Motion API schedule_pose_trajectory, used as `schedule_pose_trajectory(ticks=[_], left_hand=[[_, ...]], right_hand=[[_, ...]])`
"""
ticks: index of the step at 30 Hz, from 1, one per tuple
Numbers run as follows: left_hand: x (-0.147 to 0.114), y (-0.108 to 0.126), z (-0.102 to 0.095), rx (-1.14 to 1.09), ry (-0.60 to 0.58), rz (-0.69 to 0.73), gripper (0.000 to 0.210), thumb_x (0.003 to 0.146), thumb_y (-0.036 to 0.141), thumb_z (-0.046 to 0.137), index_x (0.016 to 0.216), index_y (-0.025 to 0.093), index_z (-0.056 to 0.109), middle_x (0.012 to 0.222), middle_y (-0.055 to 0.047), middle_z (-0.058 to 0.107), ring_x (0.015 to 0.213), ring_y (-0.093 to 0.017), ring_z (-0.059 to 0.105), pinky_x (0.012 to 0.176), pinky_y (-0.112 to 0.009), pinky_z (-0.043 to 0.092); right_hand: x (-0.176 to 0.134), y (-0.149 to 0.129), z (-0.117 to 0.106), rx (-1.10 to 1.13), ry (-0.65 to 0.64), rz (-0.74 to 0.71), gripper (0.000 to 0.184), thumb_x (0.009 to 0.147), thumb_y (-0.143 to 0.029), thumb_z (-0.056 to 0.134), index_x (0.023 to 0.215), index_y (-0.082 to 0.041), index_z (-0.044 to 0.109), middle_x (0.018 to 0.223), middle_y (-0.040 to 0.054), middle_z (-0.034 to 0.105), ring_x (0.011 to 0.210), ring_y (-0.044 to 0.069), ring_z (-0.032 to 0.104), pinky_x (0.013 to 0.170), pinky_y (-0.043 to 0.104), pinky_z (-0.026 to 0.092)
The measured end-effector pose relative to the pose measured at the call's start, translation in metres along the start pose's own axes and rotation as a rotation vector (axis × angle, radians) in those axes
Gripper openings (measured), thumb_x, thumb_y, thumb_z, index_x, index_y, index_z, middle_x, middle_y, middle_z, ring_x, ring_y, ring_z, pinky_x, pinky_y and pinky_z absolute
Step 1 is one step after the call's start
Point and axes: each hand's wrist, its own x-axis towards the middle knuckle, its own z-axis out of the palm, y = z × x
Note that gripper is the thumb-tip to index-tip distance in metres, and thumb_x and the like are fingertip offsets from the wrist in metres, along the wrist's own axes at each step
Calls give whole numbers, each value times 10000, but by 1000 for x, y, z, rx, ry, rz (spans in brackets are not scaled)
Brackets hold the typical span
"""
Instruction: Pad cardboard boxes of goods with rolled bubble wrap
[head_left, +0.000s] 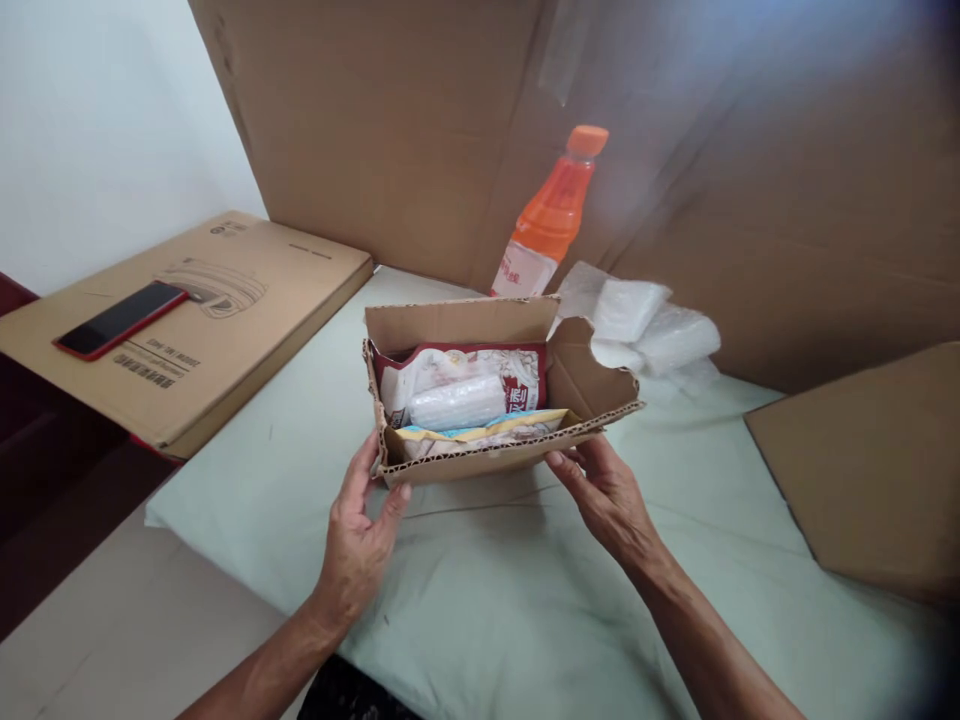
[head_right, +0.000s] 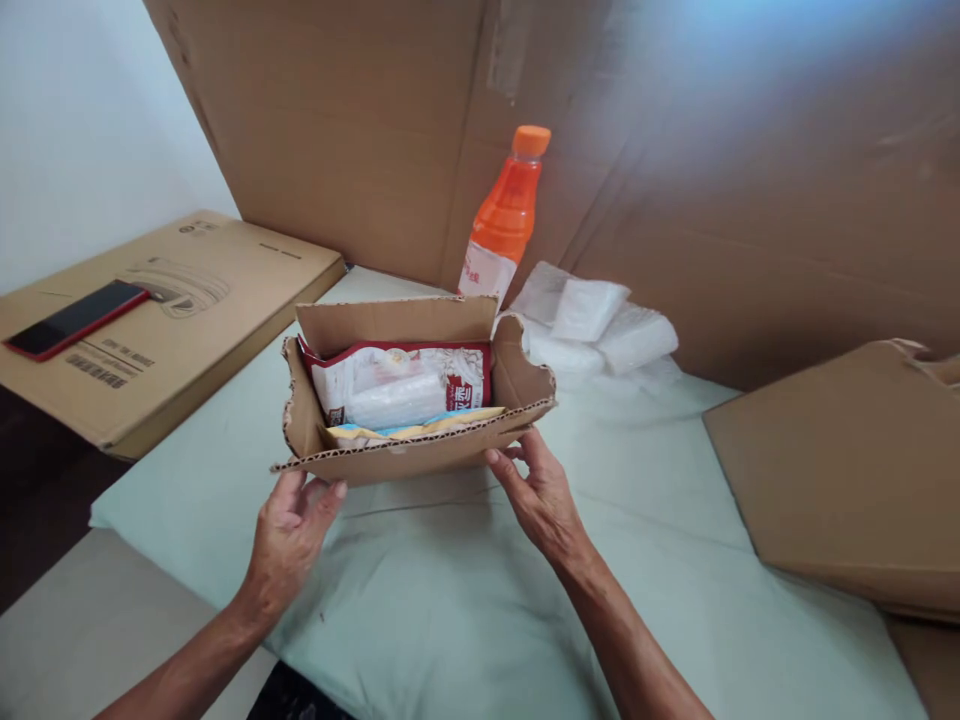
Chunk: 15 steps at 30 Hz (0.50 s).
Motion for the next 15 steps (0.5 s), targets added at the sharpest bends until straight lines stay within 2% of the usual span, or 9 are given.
schedule_pose_trajectory(ticks=[3,5,8,10,12,15], left_hand=[[17,10,-5,27,4,4,533,858,436,698,1313,189,573,1255,-115,678,1131,-254,664,1027,-413,521],[34,22,0,33,8,55,486,864,415,690,1281,188,588,1227,-103,689,1080,-241,678,982,-392,544],[51,35,26,-9,-34,173,526,876,360,667,1366,213,541,1373,-114,617,1192,-254,631,1038,-412,511],[53,37,45,-30,-128,226,599,874,318,662,1441,235,486,1477,-118,541,1305,-270,559,1097,-432,470],[51,33,56,-42,-195,231,624,876,295,657,1467,241,464,1508,-121,513,1355,-276,516,1122,-441,449],[47,23,46,-49,-147,157,603,893,325,641,1461,225,464,1467,-136,546,1353,-275,518,1126,-445,442]], right_hand=[[8,-14,7,-11,3,-22,419,901,-562,592,1165,-237,600,1177,79,690,986,239,668,902,410,549],[18,-24,7,-2,24,-56,400,900,-543,594,1156,-235,605,1184,75,687,1025,247,659,926,422,543],[23,-28,-11,34,138,-51,408,863,-542,640,1147,-249,620,1186,71,688,1089,272,649,955,447,536],[18,-21,-28,67,249,-21,441,833,-549,673,1168,-266,626,1216,73,683,1156,298,631,989,469,522],[14,-12,-40,73,304,4,476,816,-562,688,1194,-279,626,1245,77,677,1208,319,607,1009,487,510],[20,-5,-31,14,211,-2,471,835,-576,664,1194,-274,625,1230,77,682,1184,316,614,995,491,513]])
